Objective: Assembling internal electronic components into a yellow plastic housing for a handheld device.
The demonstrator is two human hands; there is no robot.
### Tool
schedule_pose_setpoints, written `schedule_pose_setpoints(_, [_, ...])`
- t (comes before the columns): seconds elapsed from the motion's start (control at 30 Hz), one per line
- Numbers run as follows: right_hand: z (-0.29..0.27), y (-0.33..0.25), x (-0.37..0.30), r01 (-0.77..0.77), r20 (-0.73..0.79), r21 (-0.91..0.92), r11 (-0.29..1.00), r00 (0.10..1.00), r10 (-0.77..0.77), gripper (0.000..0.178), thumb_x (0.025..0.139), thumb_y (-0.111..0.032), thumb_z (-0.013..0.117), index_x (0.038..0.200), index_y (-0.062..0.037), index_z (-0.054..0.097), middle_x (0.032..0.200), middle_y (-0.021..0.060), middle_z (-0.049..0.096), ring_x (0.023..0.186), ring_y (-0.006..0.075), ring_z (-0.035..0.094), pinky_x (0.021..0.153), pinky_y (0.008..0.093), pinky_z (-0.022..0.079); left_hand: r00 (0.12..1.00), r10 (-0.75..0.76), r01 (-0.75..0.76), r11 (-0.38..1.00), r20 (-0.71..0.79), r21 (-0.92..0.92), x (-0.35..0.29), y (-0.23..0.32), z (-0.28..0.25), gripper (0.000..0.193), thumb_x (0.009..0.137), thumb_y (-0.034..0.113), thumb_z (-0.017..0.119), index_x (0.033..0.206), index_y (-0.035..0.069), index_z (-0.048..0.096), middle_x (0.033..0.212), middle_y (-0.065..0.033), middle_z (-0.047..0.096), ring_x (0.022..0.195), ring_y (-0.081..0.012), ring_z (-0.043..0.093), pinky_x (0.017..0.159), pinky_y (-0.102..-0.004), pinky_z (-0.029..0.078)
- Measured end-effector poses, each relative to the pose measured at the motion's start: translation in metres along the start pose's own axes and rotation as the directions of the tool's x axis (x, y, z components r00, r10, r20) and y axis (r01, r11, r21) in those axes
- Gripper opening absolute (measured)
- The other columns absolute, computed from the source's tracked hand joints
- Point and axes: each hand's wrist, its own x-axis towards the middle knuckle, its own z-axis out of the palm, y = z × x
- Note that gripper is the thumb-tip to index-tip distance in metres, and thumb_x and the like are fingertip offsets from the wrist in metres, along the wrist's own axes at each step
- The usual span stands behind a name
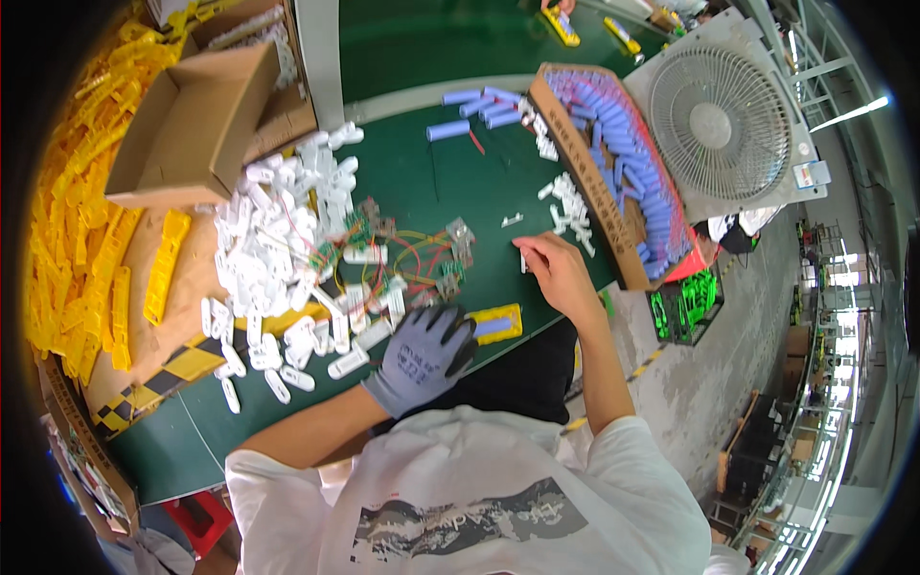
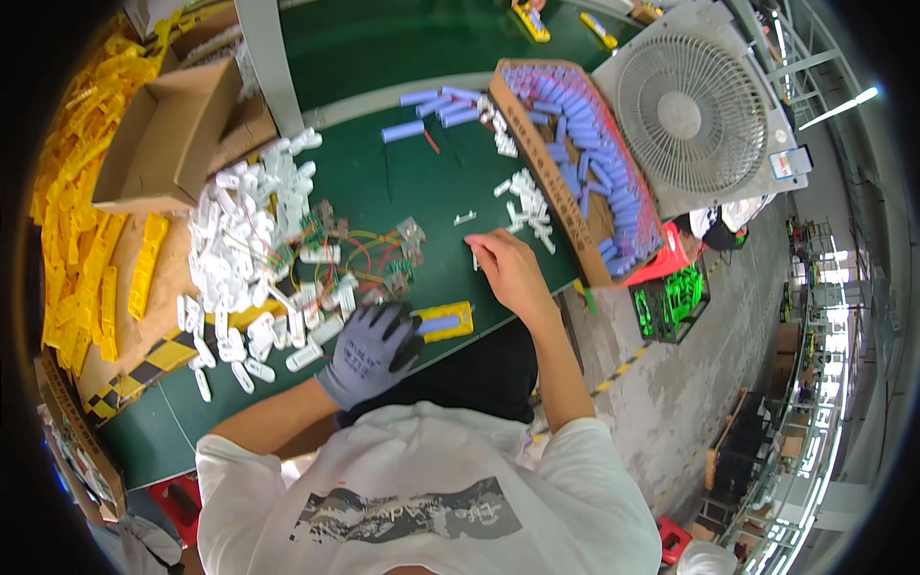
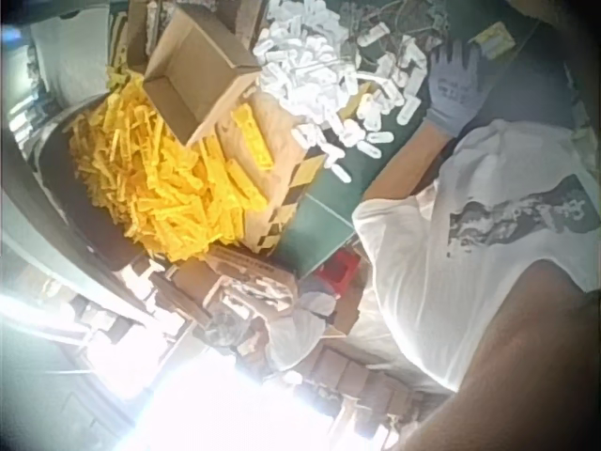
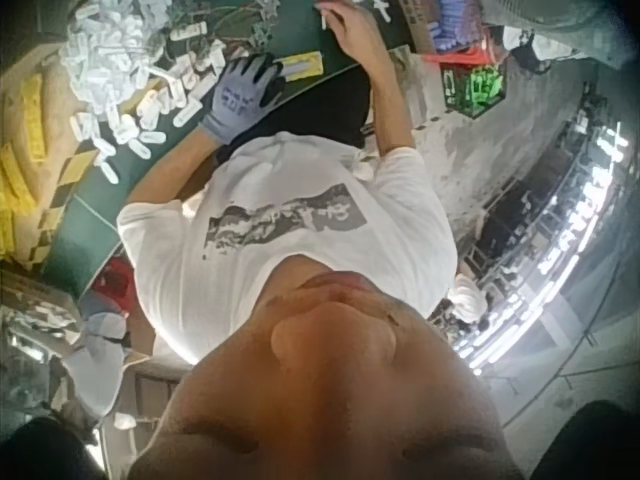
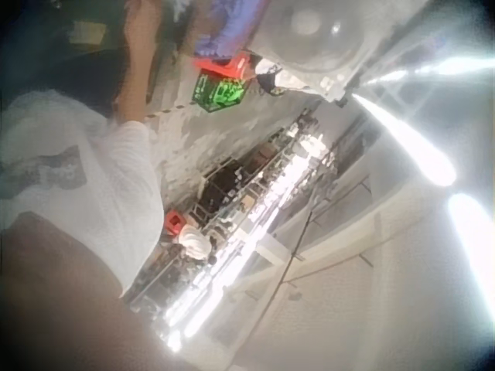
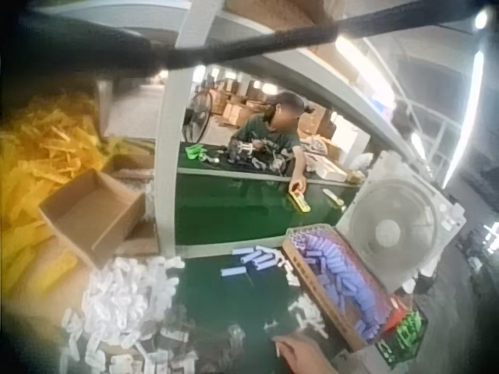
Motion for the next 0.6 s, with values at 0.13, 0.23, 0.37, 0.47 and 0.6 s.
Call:
schedule_pose_setpoints(0.13, [0.001, -0.005, -0.015, -0.009, 0.085, 0.113, 0.994, 0.996, -0.001, 0.013, 0.086, 0.000, 0.058, 0.097, 0.0000, 0.064, 0.080, 0.0096, 0.060, 0.070, 0.0162, 0.060, 0.062, 0.0262, 0.047, 0.998, 0.033, -0.033, 0.999, -0.059, -0.005, 0.002, -0.005, 0.004, 0.035, 0.073, 0.019, 0.069, 0.103, 0.008, 0.058, 0.105, -0.0122, 0.054, 0.093, -0.0281, 0.053, 0.079, -0.0402, 0.043])
schedule_pose_setpoints(0.23, [-0.001, -0.010, -0.021, -0.134, 0.140, 0.243, 0.961, 0.985, 0.102, 0.012, 0.084, 0.002, 0.060, 0.095, 0.0012, 0.065, 0.086, 0.0065, 0.062, 0.075, 0.0109, 0.060, 0.066, 0.0234, 0.048, 1.000, 0.003, -0.003, 1.000, -0.028, -0.015, 0.004, -0.007, 0.003, 0.035, 0.073, 0.019, 0.069, 0.104, 0.008, 0.058, 0.106, -0.0123, 0.054, 0.094, -0.0279, 0.054, 0.080, -0.0404, 0.044])
schedule_pose_setpoints(0.37, [-0.002, -0.004, -0.042, -0.157, -0.010, 0.461, 0.873, 0.983, 0.182, 0.011, 0.084, 0.003, 0.061, 0.093, 0.0008, 0.066, 0.089, 0.0063, 0.063, 0.077, 0.0095, 0.061, 0.065, 0.0201, 0.049, 0.999, 0.009, -0.009, 1.000, -0.035, -0.023, 0.005, -0.007, 0.004, 0.036, 0.072, 0.018, 0.070, 0.104, 0.008, 0.058, 0.106, -0.0116, 0.055, 0.093, -0.0271, 0.055, 0.079, -0.0396, 0.045])
schedule_pose_setpoints(0.47, [0.012, 0.005, -0.058, -0.040, -0.136, 0.570, 0.820, 0.980, 0.142, 0.011, 0.082, 0.005, 0.063, 0.091, 0.0001, 0.067, 0.088, 0.0067, 0.064, 0.075, 0.0090, 0.060, 0.061, 0.0195, 0.046, 1.000, -0.004, 0.003, 0.999, -0.030, -0.039, 0.005, -0.008, 0.004, 0.036, 0.072, 0.018, 0.070, 0.104, 0.008, 0.058, 0.106, -0.0112, 0.055, 0.094, -0.0265, 0.055, 0.078, -0.0395, 0.045])
schedule_pose_setpoints(0.6, [0.027, 0.007, -0.070, 0.036, -0.108, 0.404, 0.914, 0.994, 0.009, 0.013, 0.080, 0.007, 0.063, 0.089, -0.0004, 0.067, 0.085, 0.0074, 0.064, 0.071, 0.0096, 0.057, 0.057, 0.0196, 0.041, 0.999, -0.001, 0.002, 1.000, -0.053, 0.011, 0.000, -0.008, 0.007, 0.032, 0.076, 0.025, 0.066, 0.102, 0.010, 0.055, 0.102, -0.0089, 0.054, 0.092, -0.0249, 0.053, 0.078, -0.0375, 0.044])
